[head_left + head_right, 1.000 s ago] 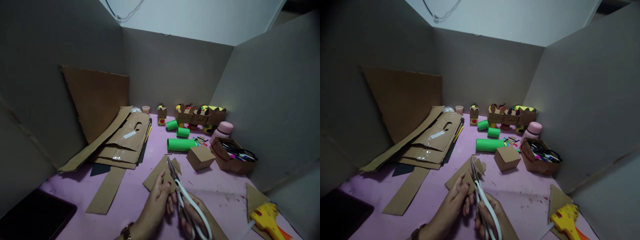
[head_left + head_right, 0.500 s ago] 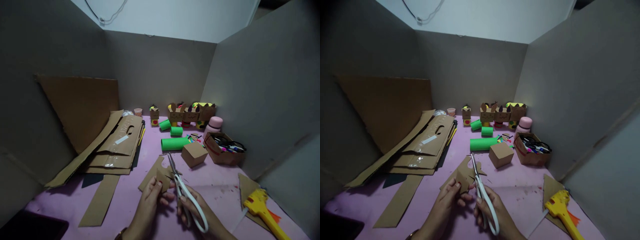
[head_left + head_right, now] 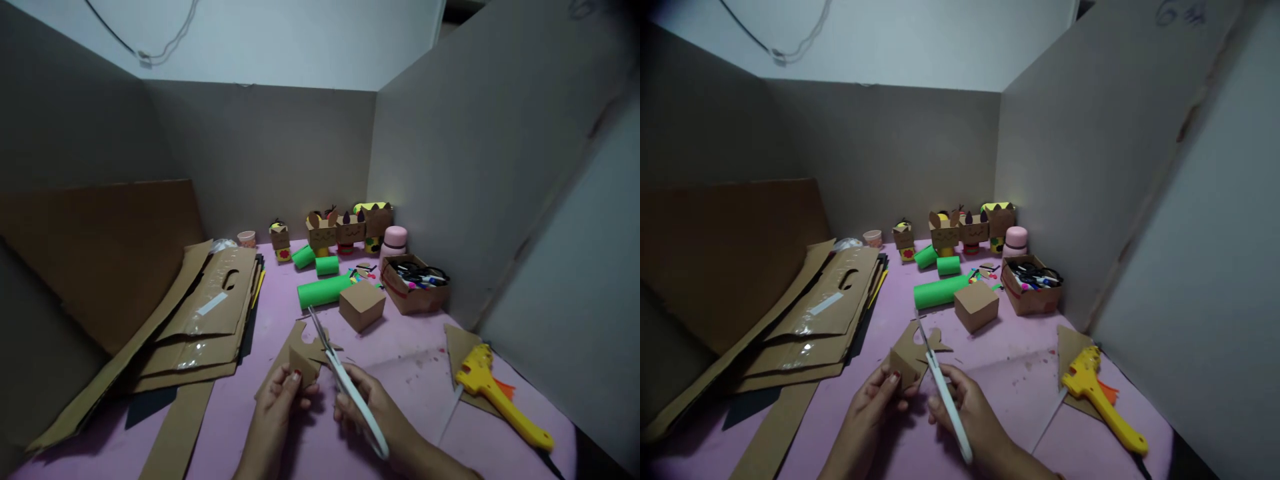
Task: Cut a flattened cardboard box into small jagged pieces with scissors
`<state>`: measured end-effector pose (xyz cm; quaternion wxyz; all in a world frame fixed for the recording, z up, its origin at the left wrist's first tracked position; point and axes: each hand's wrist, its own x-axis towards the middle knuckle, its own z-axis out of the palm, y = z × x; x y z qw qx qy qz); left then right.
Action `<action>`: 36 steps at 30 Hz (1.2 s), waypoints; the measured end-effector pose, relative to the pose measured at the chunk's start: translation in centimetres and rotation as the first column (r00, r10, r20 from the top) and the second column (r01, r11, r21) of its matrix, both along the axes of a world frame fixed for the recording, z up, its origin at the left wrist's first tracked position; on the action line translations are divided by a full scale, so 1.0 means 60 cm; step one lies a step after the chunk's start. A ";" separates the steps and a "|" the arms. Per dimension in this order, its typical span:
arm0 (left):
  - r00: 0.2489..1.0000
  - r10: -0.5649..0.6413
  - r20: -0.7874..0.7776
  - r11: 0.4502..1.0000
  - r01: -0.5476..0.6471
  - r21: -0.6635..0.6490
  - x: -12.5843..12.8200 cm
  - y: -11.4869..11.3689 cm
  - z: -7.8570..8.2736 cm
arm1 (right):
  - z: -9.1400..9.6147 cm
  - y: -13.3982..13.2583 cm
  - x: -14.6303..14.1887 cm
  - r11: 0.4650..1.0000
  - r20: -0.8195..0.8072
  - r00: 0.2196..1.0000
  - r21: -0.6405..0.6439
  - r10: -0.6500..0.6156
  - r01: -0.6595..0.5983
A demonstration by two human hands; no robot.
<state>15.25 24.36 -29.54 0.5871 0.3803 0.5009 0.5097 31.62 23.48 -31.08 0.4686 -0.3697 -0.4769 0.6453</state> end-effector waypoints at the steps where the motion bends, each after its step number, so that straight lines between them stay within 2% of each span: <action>1: 1.000 0.012 -0.009 1.000 -0.012 -0.002 0.000 0.002 0.000 | -0.002 0.001 -0.003 1.000 -0.016 1.000 -0.006 -0.021 0.021; 3: 0.998 0.039 -0.044 0.999 -0.039 0.007 0.004 0.008 0.006 | -0.004 0.001 -0.010 0.996 -0.074 0.993 -0.035 -0.090 0.087; 5: 0.994 0.041 -0.098 0.999 -0.038 0.030 0.015 0.018 0.020 | 0.000 0.001 -0.012 0.977 -0.133 0.968 -0.053 -0.214 0.208; 9: 0.976 -0.048 -0.212 0.977 0.091 0.194 0.059 0.056 0.062 | 0.021 0.001 -0.001 0.873 -0.230 0.845 -0.045 -0.482 0.486; 13: 0.939 -0.026 -0.343 0.941 0.139 0.308 0.113 0.121 0.087 | 0.038 0.014 0.017 0.793 -0.297 0.754 -0.021 -0.586 0.609; 18: 0.829 0.022 -0.559 0.912 0.212 0.352 0.163 0.186 0.101 | 0.043 0.033 0.032 0.771 -0.303 0.723 -0.067 -0.621 0.634; 24: 0.712 0.035 -0.702 0.885 0.303 0.352 0.180 0.200 0.115 | 0.039 0.037 0.037 0.790 -0.367 0.714 -0.112 -0.596 0.603; 28: 0.687 0.020 -0.726 0.871 0.345 0.350 0.182 0.200 0.111 | 0.038 0.036 0.037 0.800 -0.362 0.722 -0.138 -0.590 0.584; 32: 0.690 0.053 -0.722 0.868 0.325 0.375 0.181 0.202 0.111 | 0.038 0.037 0.038 0.801 -0.370 0.718 -0.154 -0.589 0.578; 36: 0.694 0.050 -0.719 0.862 0.334 0.382 0.183 0.201 0.110 | 0.034 0.039 0.039 0.799 -0.375 0.718 -0.124 -0.587 0.588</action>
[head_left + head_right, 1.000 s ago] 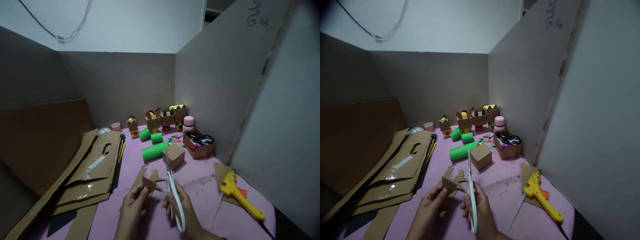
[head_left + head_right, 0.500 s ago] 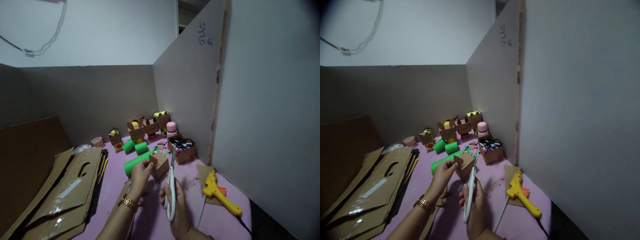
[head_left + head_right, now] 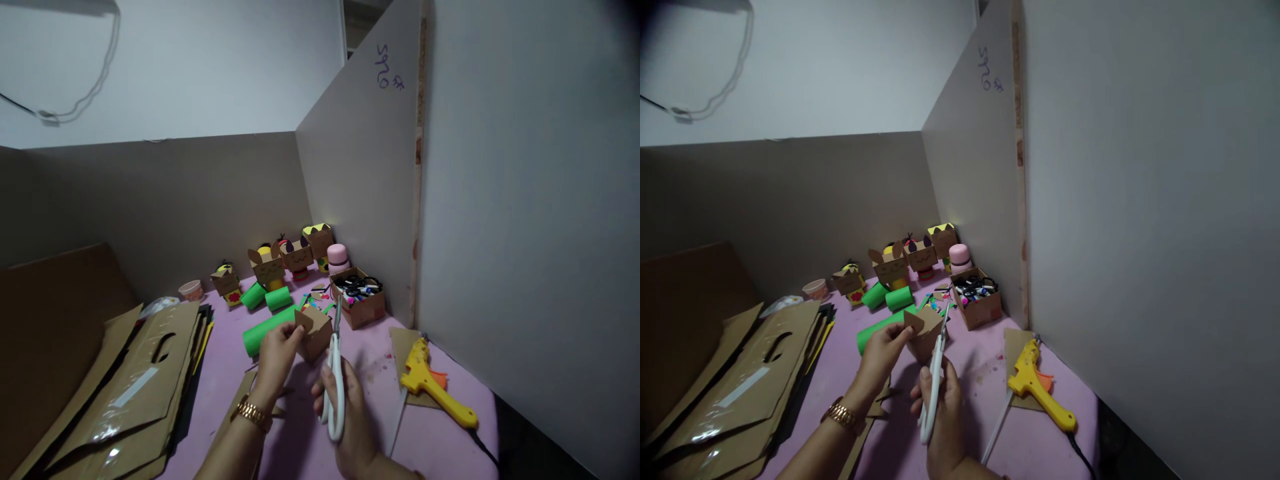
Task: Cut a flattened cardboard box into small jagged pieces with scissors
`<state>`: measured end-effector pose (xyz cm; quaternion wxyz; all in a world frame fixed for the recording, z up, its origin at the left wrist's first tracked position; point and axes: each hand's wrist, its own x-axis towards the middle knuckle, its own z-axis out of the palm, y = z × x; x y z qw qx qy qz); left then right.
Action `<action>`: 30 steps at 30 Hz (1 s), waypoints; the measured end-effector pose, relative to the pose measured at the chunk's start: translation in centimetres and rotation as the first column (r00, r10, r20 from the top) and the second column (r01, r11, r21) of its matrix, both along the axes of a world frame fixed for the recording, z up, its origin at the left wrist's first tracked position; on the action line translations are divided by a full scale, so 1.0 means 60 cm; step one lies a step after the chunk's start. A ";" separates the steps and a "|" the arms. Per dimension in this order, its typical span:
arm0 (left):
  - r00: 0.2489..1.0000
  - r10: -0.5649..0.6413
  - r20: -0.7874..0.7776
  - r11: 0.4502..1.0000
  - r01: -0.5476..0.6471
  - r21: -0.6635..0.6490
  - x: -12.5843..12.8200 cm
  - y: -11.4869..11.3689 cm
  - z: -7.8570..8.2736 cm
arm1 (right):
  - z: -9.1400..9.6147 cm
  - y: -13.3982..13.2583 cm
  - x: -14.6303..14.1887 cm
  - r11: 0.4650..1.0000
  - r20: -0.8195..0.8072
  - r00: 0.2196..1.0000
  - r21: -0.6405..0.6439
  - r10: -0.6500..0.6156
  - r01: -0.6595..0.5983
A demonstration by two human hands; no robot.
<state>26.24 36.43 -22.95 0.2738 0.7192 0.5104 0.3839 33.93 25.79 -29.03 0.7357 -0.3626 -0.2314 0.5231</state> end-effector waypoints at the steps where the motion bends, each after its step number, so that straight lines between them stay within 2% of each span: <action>1: 1.000 -0.008 0.000 1.000 0.008 -0.004 0.001 -0.001 -0.002 | -0.001 0.000 0.000 1.000 0.008 1.000 -0.002 0.000 0.000; 10: 0.999 0.011 0.042 1.000 -0.010 -0.025 -0.002 -0.004 -0.015 | 0.008 -0.002 -0.002 0.998 -0.045 0.998 -0.057 0.038 -0.041; 17: 0.983 0.013 0.182 0.997 0.001 -0.076 -0.008 -0.011 -0.015 | 0.005 0.005 0.002 0.997 0.007 0.998 -0.054 0.056 -0.055; 20: 0.967 0.001 0.256 0.987 0.039 -0.153 -0.026 -0.045 -0.010 | 0.002 0.006 0.002 0.995 0.051 0.995 -0.050 0.087 -0.084; 25: 0.932 -0.007 0.362 0.939 0.130 -0.319 -0.081 -0.132 -0.005 | 0.001 -0.006 -0.003 0.985 0.146 0.974 -0.006 0.172 -0.173; 30: 0.887 0.090 0.453 0.862 0.159 -0.482 -0.129 -0.180 -0.038 | 0.004 -0.021 -0.016 0.954 0.229 0.930 0.023 0.286 -0.299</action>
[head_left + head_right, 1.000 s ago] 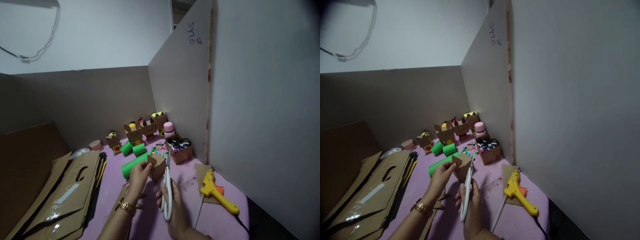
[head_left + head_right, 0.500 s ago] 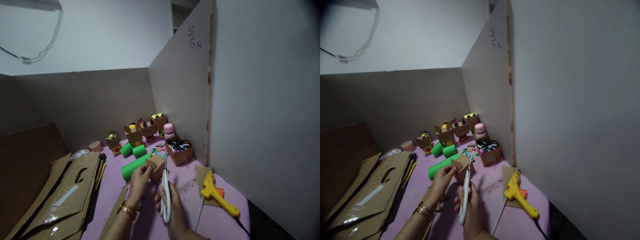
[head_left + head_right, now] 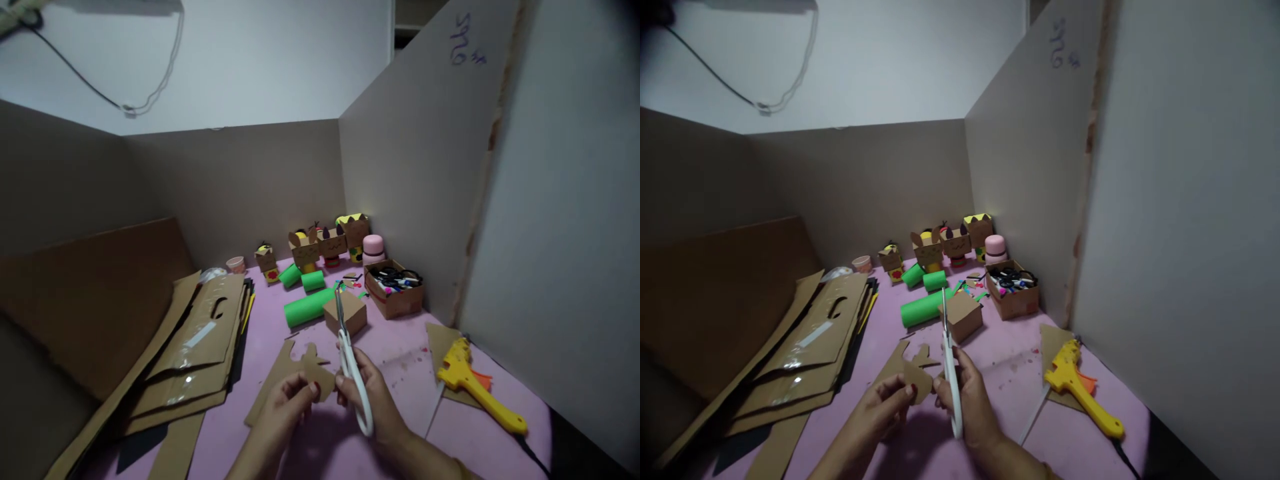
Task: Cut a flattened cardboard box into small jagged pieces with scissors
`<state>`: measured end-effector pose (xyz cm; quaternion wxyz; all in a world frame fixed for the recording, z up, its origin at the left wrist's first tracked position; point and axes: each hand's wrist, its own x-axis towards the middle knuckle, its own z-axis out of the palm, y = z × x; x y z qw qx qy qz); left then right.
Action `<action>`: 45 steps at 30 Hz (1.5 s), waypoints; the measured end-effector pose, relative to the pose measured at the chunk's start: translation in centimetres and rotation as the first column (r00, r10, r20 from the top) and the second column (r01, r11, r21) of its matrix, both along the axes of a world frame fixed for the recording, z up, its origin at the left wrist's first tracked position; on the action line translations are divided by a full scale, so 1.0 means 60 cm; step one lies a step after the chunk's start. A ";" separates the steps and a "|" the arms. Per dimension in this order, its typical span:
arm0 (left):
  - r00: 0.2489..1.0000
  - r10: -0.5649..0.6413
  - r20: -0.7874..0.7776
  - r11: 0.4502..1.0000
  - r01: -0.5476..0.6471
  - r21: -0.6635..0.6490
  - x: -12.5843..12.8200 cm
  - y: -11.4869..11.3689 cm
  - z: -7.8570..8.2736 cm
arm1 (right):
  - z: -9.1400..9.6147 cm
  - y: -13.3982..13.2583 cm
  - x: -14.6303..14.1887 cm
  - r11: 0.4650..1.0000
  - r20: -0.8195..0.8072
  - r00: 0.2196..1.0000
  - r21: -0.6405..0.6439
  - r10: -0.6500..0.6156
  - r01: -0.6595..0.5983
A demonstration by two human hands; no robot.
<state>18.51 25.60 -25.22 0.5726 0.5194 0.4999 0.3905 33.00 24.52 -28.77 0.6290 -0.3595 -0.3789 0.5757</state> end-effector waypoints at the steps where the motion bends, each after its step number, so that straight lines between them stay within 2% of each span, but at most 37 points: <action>1: 1.000 0.002 0.027 0.999 -0.001 -0.034 -0.006 -0.005 -0.009 | 0.001 -0.003 -0.003 0.999 0.014 0.999 -0.008 0.035 -0.035; 4: 0.991 -0.022 0.135 0.992 0.038 -0.120 -0.019 -0.021 -0.033 | 0.001 -0.011 -0.012 0.993 0.058 0.992 -0.035 0.116 -0.114; 7: 0.977 -0.002 0.213 0.983 0.041 -0.178 -0.029 -0.036 -0.049 | -0.002 -0.016 -0.019 0.988 0.100 0.984 -0.056 0.148 -0.143; 11: 0.972 0.056 0.228 0.987 -0.019 -0.161 -0.045 -0.041 -0.063 | -0.018 -0.017 -0.024 0.987 0.169 0.974 -0.067 0.153 -0.143; 15: 0.959 -0.001 0.284 0.987 0.047 -0.154 -0.054 -0.035 -0.070 | -0.035 -0.015 -0.028 0.985 0.205 0.964 -0.030 0.171 -0.168; 18: 0.963 -0.041 0.265 0.988 0.079 -0.135 -0.054 -0.032 -0.071 | -0.037 -0.019 -0.031 0.980 0.236 0.952 -0.025 0.195 -0.195; 21: 0.968 0.002 0.249 0.992 0.031 -0.126 -0.054 -0.034 -0.070 | -0.033 -0.026 -0.029 0.975 0.261 0.940 -0.013 0.218 -0.223; 26: 0.953 0.144 0.266 0.989 -0.131 -0.068 -0.058 -0.040 -0.065 | -0.030 -0.030 -0.007 0.962 0.333 0.909 0.024 0.250 -0.273; 30: 0.938 0.189 0.292 0.982 -0.181 -0.054 -0.059 -0.041 -0.058 | -0.029 -0.026 0.008 0.962 0.521 0.828 0.044 0.209 -0.271; 35: 0.911 0.211 0.353 0.977 -0.199 -0.070 -0.062 -0.041 -0.048 | -0.026 -0.025 0.009 0.950 0.752 0.642 0.070 0.150 -0.304; 40: 0.875 0.282 0.394 0.958 -0.276 -0.074 -0.069 -0.042 -0.033 | -0.024 -0.028 0.005 0.914 0.820 0.539 0.053 0.190 -0.402; 45: 0.884 0.249 0.396 0.965 -0.259 -0.030 -0.076 -0.037 -0.033 | -0.027 -0.031 0.003 0.910 0.851 0.498 0.060 0.168 -0.409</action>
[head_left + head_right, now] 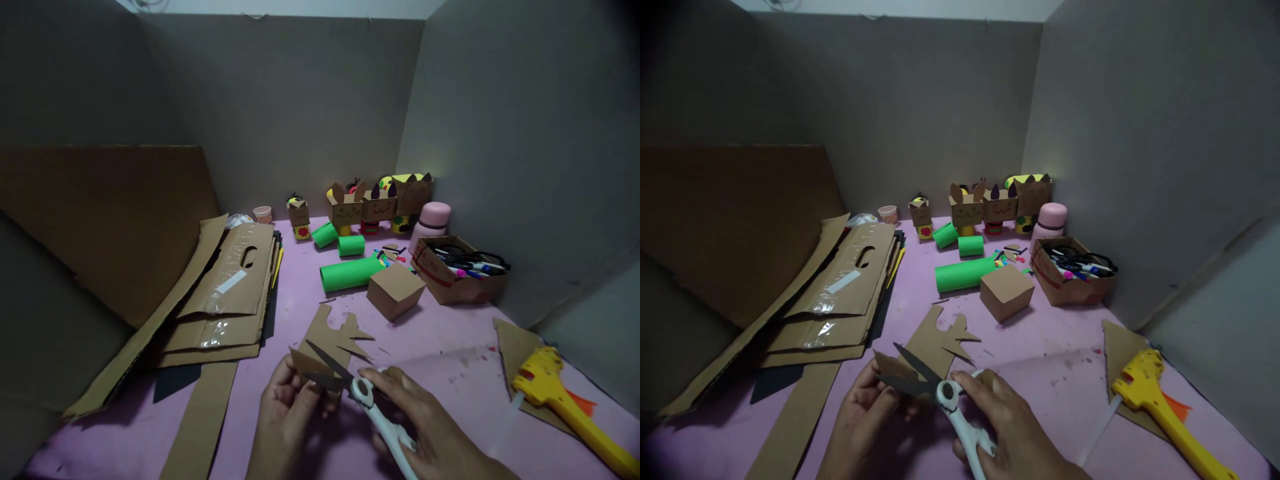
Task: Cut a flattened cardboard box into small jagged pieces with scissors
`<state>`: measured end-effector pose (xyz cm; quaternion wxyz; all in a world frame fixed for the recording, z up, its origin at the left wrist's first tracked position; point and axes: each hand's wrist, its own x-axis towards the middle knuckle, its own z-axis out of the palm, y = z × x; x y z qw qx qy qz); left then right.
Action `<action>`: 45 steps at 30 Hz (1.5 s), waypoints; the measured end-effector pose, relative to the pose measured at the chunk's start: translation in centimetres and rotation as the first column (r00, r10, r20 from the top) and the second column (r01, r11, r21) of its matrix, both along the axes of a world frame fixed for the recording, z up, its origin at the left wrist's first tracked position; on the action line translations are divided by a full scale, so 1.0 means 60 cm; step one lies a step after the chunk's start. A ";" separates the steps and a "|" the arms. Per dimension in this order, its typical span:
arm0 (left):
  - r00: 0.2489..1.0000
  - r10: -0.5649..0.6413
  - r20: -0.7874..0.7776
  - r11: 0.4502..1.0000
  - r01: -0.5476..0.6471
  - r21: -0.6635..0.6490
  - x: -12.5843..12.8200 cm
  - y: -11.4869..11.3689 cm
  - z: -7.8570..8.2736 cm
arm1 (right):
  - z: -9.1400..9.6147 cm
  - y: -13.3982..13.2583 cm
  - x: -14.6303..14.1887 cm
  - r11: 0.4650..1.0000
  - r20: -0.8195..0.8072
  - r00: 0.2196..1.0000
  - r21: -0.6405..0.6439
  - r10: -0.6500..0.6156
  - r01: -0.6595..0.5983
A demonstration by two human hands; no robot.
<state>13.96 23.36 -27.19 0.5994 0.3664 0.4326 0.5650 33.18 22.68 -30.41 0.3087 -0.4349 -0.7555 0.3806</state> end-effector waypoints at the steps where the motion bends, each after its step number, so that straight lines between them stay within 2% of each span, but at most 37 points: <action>1: 1.000 -0.024 -0.020 1.000 0.024 0.003 -0.001 0.001 -0.002 | -0.001 0.000 0.000 1.000 -0.006 1.000 0.008 -0.001 0.001; 4: 0.996 -0.049 -0.076 0.999 0.048 -0.007 0.000 0.000 -0.005 | -0.001 -0.001 -0.001 1.000 -0.034 0.999 0.027 -0.002 0.003; 8: 0.998 -0.017 -0.062 0.998 0.013 -0.061 0.004 -0.003 -0.014 | 0.000 0.000 0.000 1.000 -0.059 0.998 0.023 -0.003 0.004; 14: 0.995 -0.083 -0.062 0.996 0.080 -0.050 -0.003 0.002 -0.036 | 0.000 -0.002 -0.001 1.000 -0.052 0.999 0.023 -0.014 0.016; 21: 0.995 -0.065 -0.069 0.997 0.061 -0.053 0.001 0.004 -0.027 | -0.003 -0.002 -0.002 1.000 -0.056 0.998 0.024 -0.014 0.015; 29: 0.995 -0.081 -0.058 0.996 0.078 -0.054 0.002 0.003 -0.030 | -0.005 -0.004 0.001 1.000 -0.053 0.999 -0.018 -0.008 0.007; 38: 0.989 -0.127 -0.075 0.991 0.123 -0.048 0.000 0.005 -0.032 | 0.010 -0.003 0.006 1.000 -0.088 0.996 0.007 -0.017 0.018; 45: 0.988 -0.112 -0.102 0.994 0.112 -0.006 0.005 -0.001 -0.031 | 0.013 -0.001 0.008 1.000 -0.112 0.993 0.004 -0.024 0.025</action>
